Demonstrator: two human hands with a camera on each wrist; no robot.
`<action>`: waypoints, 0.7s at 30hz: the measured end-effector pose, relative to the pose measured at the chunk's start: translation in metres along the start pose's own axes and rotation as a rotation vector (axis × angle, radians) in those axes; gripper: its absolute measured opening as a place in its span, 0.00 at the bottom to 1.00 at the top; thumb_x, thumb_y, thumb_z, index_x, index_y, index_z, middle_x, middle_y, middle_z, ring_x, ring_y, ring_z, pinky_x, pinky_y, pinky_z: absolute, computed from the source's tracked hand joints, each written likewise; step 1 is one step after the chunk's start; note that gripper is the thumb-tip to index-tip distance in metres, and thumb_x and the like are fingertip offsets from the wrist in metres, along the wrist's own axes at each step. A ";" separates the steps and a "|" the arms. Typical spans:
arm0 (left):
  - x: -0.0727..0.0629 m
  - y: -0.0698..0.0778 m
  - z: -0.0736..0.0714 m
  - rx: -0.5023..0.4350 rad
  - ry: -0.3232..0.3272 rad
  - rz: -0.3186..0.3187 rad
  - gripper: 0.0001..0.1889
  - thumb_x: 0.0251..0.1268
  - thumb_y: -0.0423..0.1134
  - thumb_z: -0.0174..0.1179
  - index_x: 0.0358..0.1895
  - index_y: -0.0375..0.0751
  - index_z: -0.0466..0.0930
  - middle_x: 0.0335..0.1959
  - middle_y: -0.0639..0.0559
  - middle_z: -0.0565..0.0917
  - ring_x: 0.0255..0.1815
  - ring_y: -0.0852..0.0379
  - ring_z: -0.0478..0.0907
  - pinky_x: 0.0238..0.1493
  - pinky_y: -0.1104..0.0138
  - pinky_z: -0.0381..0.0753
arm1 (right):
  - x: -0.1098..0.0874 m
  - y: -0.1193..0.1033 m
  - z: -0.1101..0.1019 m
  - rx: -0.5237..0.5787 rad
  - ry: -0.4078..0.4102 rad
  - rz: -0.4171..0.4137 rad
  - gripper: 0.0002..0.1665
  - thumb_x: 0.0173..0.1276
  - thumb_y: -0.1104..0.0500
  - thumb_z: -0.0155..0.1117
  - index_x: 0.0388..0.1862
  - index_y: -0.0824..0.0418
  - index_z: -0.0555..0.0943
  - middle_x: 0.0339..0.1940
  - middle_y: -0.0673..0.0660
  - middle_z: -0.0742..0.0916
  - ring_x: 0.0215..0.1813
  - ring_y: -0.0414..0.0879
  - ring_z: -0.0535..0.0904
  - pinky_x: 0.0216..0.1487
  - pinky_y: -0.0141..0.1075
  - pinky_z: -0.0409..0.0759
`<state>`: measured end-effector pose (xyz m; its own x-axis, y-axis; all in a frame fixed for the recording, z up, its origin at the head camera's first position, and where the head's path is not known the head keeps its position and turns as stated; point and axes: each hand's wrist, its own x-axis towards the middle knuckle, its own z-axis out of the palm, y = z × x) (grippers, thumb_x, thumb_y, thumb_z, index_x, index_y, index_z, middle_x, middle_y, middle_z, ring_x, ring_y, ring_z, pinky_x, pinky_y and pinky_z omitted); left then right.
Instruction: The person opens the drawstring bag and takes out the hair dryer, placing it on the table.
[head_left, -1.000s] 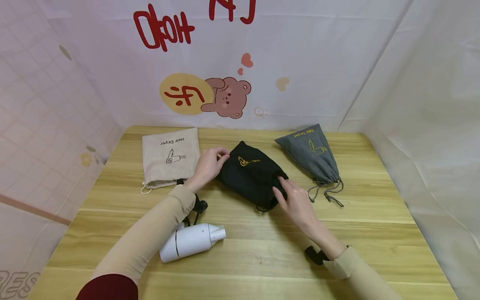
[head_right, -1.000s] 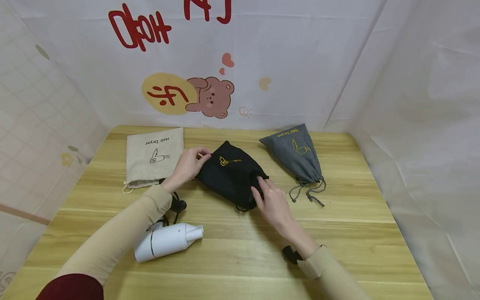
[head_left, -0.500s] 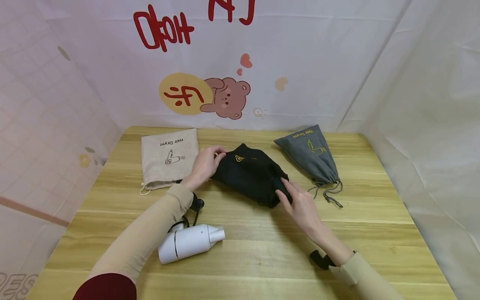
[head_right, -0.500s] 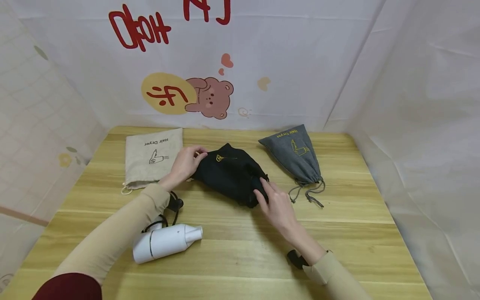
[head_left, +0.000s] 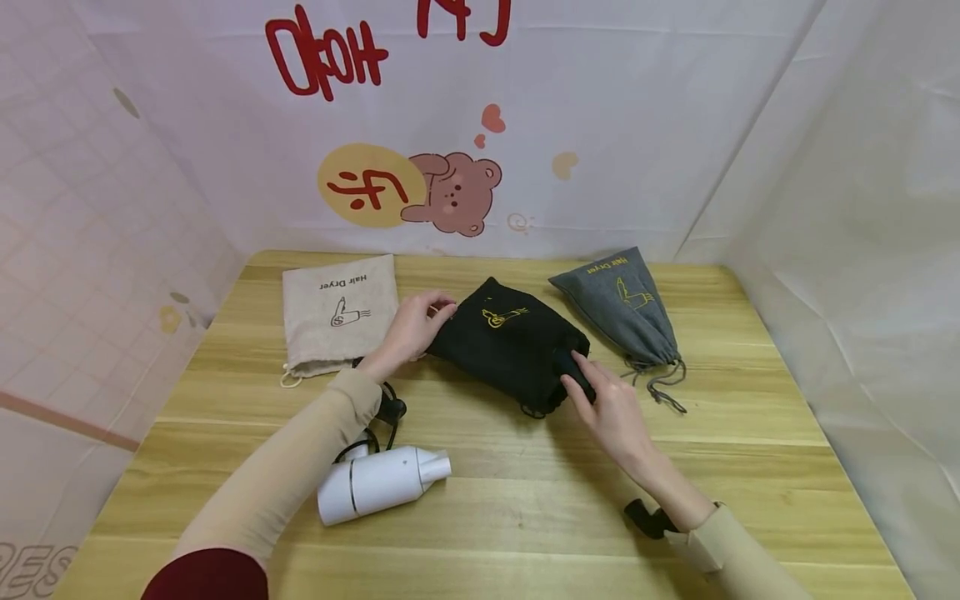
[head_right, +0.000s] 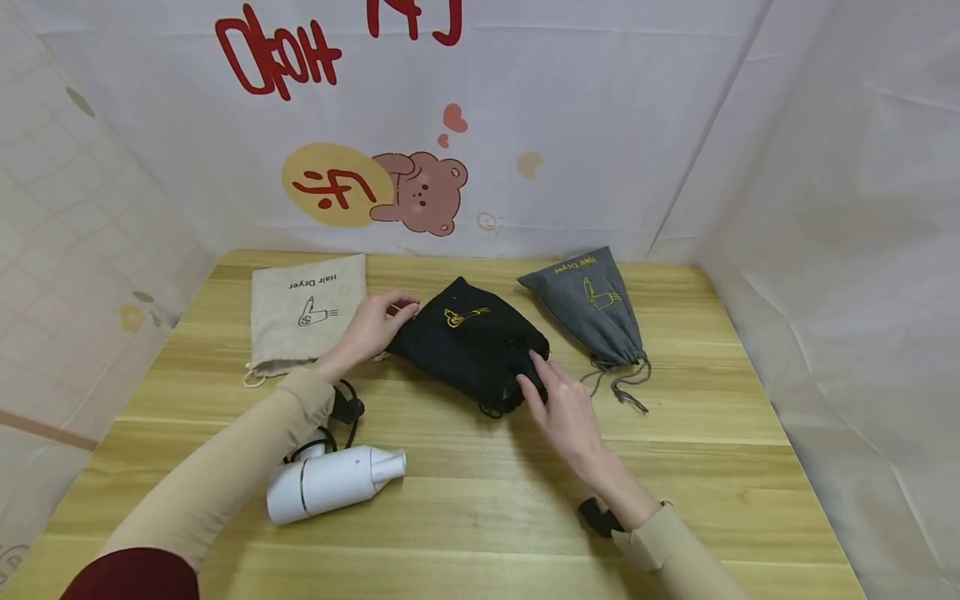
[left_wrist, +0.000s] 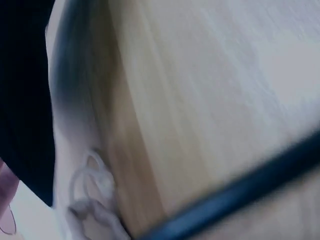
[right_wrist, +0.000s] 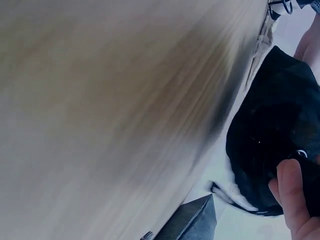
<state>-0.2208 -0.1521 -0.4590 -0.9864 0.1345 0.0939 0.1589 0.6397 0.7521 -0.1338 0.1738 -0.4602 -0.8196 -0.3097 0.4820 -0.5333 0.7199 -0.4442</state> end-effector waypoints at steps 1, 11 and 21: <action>0.000 -0.002 0.000 -0.006 -0.021 -0.003 0.16 0.82 0.41 0.57 0.60 0.36 0.85 0.54 0.39 0.90 0.52 0.42 0.87 0.57 0.52 0.86 | 0.000 0.001 0.000 -0.001 0.006 0.001 0.26 0.71 0.63 0.72 0.64 0.73 0.82 0.44 0.68 0.92 0.41 0.61 0.91 0.40 0.52 0.89; -0.006 -0.002 0.000 0.030 -0.170 -0.033 0.14 0.80 0.43 0.60 0.55 0.38 0.89 0.53 0.41 0.90 0.54 0.43 0.85 0.59 0.53 0.84 | 0.002 0.003 0.002 -0.016 0.028 -0.011 0.26 0.70 0.63 0.73 0.63 0.73 0.83 0.44 0.67 0.92 0.42 0.60 0.90 0.40 0.53 0.89; 0.000 -0.006 0.002 0.088 0.039 -0.030 0.12 0.80 0.40 0.60 0.52 0.37 0.88 0.48 0.41 0.92 0.47 0.44 0.87 0.54 0.52 0.85 | -0.003 0.004 0.003 -0.005 0.036 -0.027 0.26 0.68 0.66 0.74 0.63 0.73 0.83 0.41 0.66 0.91 0.36 0.56 0.89 0.33 0.49 0.85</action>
<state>-0.2216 -0.1544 -0.4652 -0.9914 0.0862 0.0985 0.1305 0.7069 0.6952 -0.1348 0.1755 -0.4659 -0.7967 -0.3064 0.5210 -0.5540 0.7148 -0.4268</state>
